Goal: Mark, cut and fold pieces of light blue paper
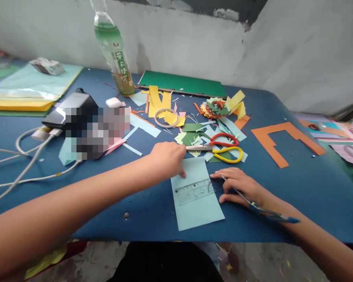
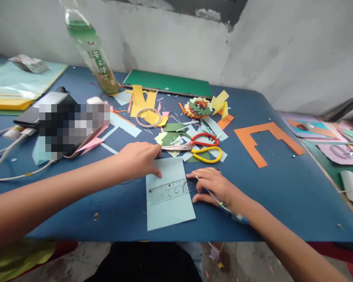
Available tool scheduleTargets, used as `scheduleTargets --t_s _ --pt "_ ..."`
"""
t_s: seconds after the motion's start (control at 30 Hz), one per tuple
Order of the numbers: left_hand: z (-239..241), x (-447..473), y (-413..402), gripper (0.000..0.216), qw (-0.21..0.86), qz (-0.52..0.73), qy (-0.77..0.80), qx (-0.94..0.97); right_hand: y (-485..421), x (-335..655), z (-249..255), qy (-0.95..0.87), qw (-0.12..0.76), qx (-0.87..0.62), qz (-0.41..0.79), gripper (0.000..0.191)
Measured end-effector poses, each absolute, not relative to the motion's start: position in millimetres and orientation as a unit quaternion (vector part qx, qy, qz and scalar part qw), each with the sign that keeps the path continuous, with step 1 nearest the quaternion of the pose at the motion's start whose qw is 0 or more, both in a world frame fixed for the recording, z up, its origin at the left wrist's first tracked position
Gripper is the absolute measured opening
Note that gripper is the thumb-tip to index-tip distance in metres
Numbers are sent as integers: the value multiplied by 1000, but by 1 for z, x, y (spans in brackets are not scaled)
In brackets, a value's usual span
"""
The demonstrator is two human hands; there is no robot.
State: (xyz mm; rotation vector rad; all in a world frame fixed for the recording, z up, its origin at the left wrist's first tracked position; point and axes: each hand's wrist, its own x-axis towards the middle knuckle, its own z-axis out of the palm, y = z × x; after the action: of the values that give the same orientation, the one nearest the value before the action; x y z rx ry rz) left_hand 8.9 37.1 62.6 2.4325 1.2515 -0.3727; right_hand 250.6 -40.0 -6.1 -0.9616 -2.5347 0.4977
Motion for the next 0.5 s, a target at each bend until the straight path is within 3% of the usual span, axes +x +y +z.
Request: scheduleTargets --t_s 0.17,0.33,0.47,0.5 --pt "72 13 44 14 241 -147 433 856 -36 240 9 -888 168 -362 229 27" --pt "69 -15 36 20 292 -119 473 823 -32 239 26 -894 67 -363 255 28" --pt "60 -45 9 29 364 -80 541 754 -29 251 26 -883 118 -354 285 28" --pt "57 -51 1 28 421 -14 578 699 -30 253 24 -881 142 -351 283 29"
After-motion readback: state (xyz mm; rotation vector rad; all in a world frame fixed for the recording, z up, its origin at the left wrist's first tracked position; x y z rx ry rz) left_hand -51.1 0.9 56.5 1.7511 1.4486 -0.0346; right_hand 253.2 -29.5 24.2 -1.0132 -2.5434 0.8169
